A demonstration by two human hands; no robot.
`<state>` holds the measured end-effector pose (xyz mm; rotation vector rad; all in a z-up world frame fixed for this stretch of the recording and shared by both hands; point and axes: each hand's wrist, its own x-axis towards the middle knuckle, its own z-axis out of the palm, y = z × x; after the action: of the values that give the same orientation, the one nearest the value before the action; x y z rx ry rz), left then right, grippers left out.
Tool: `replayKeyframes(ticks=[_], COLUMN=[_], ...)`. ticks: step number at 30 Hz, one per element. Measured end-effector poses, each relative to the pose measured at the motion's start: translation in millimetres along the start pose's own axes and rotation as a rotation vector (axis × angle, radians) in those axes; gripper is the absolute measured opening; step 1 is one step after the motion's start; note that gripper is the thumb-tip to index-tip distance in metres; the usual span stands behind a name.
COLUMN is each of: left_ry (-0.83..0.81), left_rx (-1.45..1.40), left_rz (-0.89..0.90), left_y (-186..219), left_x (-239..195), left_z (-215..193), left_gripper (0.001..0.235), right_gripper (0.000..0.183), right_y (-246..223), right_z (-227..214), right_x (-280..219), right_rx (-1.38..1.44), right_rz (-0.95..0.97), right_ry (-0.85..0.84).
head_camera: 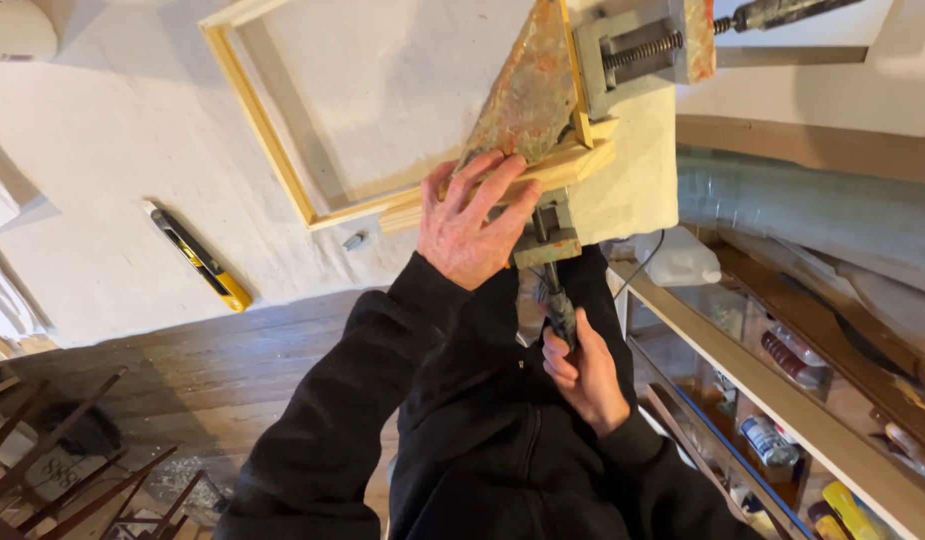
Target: The person applies wood glue to the mitered end of a wooden frame moulding piece, fits the piece onto a picture frame corner, and secures the corner in a corner vise. They tighten the vise, tap a fastener with a hammer, and trim excess material with a utility knife while the frame stays clamped.
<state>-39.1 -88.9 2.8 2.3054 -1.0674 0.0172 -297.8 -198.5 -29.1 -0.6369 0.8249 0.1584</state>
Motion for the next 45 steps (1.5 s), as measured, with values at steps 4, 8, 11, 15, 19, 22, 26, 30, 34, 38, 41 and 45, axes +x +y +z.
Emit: replayKeyframes(ticks=[4,8,11,15,19,22,26,30,34,38,41,45], left_ry=[0.019,0.027,0.018,0.030,0.004,0.010,0.006,0.008,-0.005,0.055,0.003,-0.064], left_rx=[0.023,0.022,0.033,0.031,0.045,0.041,0.021,0.032,0.008,0.028,-0.014,-0.048], left_rz=[0.025,0.029,0.030,0.025,0.006,0.017,0.011,0.005,0.028,-0.024,-0.036,0.026], left_y=[-1,-2,0,-1,2,-1,-2,-6,-6,3,10,9], left_x=[1,2,-1,3,-2,2,1,-1,-2,14,44,64], left_z=[1,1,-1,2,0,2,1,-2,1,5,-7,2], left_gripper=[0.034,0.036,0.033,0.036,0.037,0.038,0.038,0.038,0.040,0.036,0.049,0.050], right_gripper=[0.048,0.042,0.041,0.033,0.030,0.033,0.047,0.049,0.050,0.039,0.032,0.027], right_y=[9,-7,-8,0,-12,8,18,5,-35,-189,-273,-317], right_z=[-8,27,35,17,18,-4,-7,10,-8,45,90,131], right_x=[2,-9,-10,-1,-5,1,0,4,8,31,94,227], right_rx=[0.166,-0.518,-0.803,-0.581,0.046,0.087,-0.042,0.140,-0.226,-1.240,-1.230,-1.359], right_rz=[0.138,-0.189,-0.426,-0.301,0.061,0.126,0.084,0.205,0.249,0.185,-0.397,-0.714], right_ry=[-0.028,0.167,0.207,0.191,0.040,0.018,0.023,0.000,-0.179,-0.184,-0.095,-0.328])
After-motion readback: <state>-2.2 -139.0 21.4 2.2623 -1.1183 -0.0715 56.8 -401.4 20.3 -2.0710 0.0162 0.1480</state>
